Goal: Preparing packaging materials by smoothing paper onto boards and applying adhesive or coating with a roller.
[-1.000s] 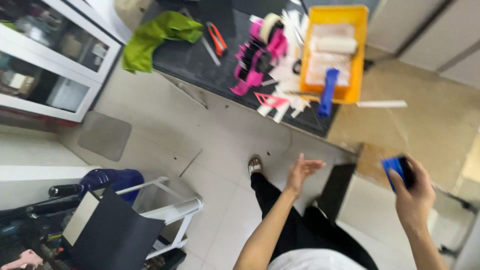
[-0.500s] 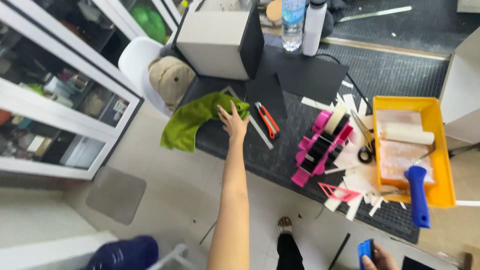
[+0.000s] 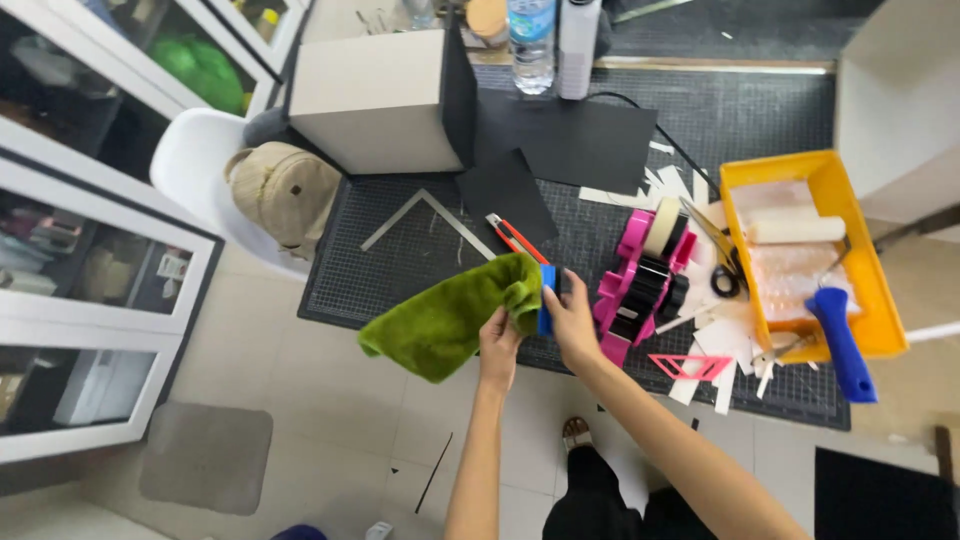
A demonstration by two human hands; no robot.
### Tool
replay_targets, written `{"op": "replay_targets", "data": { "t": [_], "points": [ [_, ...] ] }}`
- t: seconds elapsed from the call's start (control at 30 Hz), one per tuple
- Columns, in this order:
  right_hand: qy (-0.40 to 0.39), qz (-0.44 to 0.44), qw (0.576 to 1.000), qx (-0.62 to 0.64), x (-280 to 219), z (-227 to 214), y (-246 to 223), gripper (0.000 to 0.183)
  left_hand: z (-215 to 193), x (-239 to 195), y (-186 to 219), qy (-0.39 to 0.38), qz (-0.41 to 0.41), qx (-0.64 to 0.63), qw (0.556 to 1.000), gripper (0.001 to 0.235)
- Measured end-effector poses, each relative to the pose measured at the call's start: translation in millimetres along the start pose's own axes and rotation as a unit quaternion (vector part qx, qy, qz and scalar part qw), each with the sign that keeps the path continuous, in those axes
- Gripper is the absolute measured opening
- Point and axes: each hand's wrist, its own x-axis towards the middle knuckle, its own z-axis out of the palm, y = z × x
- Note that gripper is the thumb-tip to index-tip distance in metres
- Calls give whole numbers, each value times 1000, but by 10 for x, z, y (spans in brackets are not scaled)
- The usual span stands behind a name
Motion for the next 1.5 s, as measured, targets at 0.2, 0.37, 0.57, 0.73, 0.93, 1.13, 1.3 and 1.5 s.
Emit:
{"op": "replay_targets", "data": {
  "t": [0.2,0.37,0.57,0.73,0.93,1.13,1.3,1.5],
  "points": [
    [-11,-149,951,-270,-149,24,57,54,9,87,-82,142,74,307,938,22],
    [-28,-168,925,-341,-190,-218,182,56,-32,392,-56,192,193,365,890,31],
    [-87,-93,958,-256,-860,-1230,501,55,219,1052,650,115,379,382,835,32],
    [-13,55,998,-33,-1866,-2601,695,55,-110,1132,89,-37,198,505,840,64],
    [181,103,977,53,-2785,-4351,1235,52,858,-1398,-538,27,296,449,842,58],
    [247,29,968,22,-2971,-5725,782,18,1882,-3318,-1881,-116,-273,169,940,52],
    [98,23,995,-22,-2804,-6391,726,27,3140,-4156,-2156,-172,-495,-20,851,95],
    [-23,-47,982,-182,-2840,-6535,786,37,3957,-4733,-2893,129,-473,-300,818,50]
  ]
}}
